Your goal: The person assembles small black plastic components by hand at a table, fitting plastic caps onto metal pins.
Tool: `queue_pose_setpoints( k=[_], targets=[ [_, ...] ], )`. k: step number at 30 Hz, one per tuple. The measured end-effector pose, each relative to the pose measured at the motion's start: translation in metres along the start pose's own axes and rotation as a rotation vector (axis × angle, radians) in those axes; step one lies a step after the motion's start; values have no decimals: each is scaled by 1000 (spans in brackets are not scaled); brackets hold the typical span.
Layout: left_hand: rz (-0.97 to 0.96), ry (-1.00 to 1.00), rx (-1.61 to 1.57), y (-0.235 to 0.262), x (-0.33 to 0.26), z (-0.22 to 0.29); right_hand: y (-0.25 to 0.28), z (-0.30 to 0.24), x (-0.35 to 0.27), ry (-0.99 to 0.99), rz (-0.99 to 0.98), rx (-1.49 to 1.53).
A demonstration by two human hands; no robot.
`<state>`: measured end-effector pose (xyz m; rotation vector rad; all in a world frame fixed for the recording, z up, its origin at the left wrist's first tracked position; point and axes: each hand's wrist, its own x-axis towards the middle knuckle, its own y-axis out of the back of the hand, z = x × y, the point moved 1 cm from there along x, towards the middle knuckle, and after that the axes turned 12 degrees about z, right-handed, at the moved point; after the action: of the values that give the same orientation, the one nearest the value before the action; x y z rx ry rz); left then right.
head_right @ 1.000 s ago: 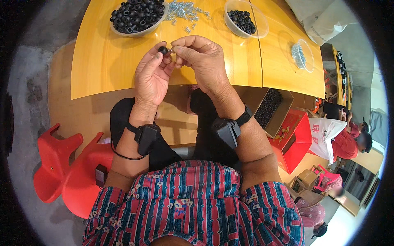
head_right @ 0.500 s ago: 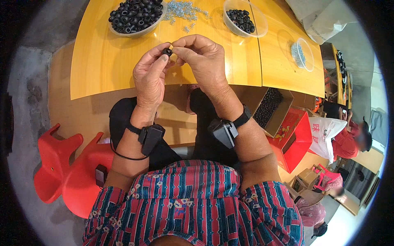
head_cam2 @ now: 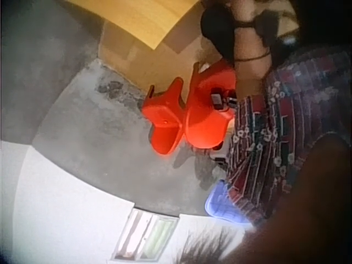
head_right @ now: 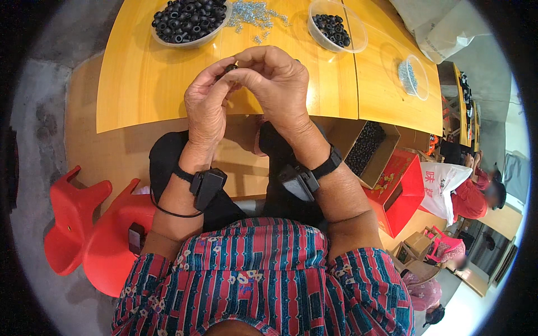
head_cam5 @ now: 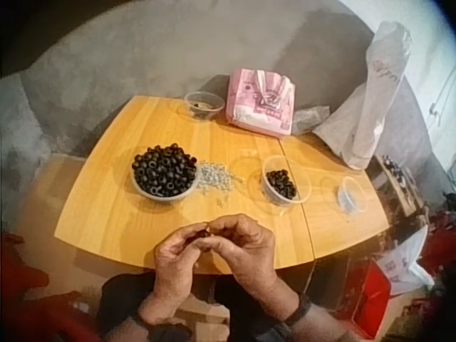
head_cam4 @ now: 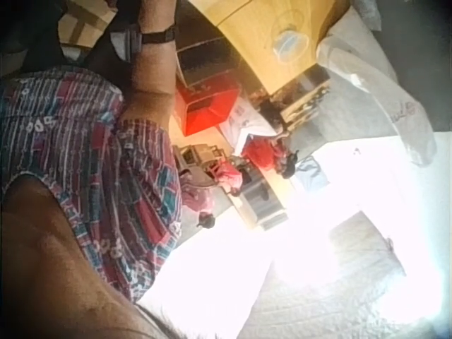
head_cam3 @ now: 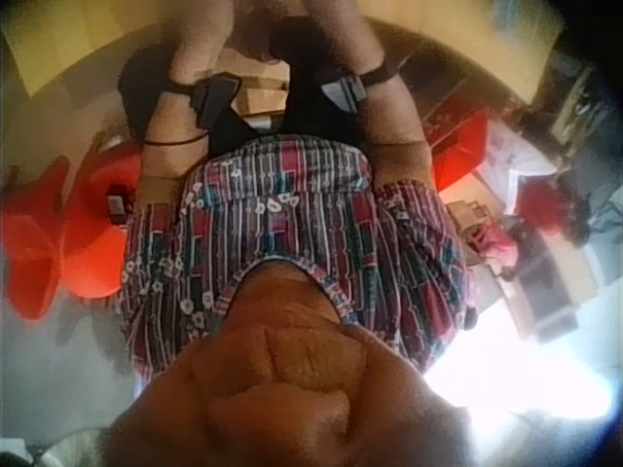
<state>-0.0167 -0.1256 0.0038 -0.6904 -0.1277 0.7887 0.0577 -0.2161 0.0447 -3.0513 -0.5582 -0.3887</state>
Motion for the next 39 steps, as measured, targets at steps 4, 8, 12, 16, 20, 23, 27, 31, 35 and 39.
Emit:
queue_pose_setpoints(
  k=[4,8,12,16,20,23,27,31,35,39],
  targets=[
    [17,33,-3,2,0,1,6,3,4,-154,22,110],
    [4,44,-3,3,2,0,12,5,3,-152,-14,27],
    [10,22,-36,1,2,0,6,4,0,-66,-76,9],
    [12,23,-73,1,0,0,2,3,-2,96,-101,-119],
    [20,32,-45,4,-1,-1,1,1,3,29,-5,-57],
    [33,46,-58,6,-1,-2,-6,-4,22,7,-1,-147],
    [116,40,-132,5,0,-5,-21,-3,52,216,-69,-330],
    [145,16,-143,3,-2,-4,-37,3,70,457,-140,-514],
    [186,9,-167,3,-3,-3,-47,5,77,500,-202,-594],
    [203,18,-168,2,-3,-4,-55,1,73,599,-321,-754]
  ],
)
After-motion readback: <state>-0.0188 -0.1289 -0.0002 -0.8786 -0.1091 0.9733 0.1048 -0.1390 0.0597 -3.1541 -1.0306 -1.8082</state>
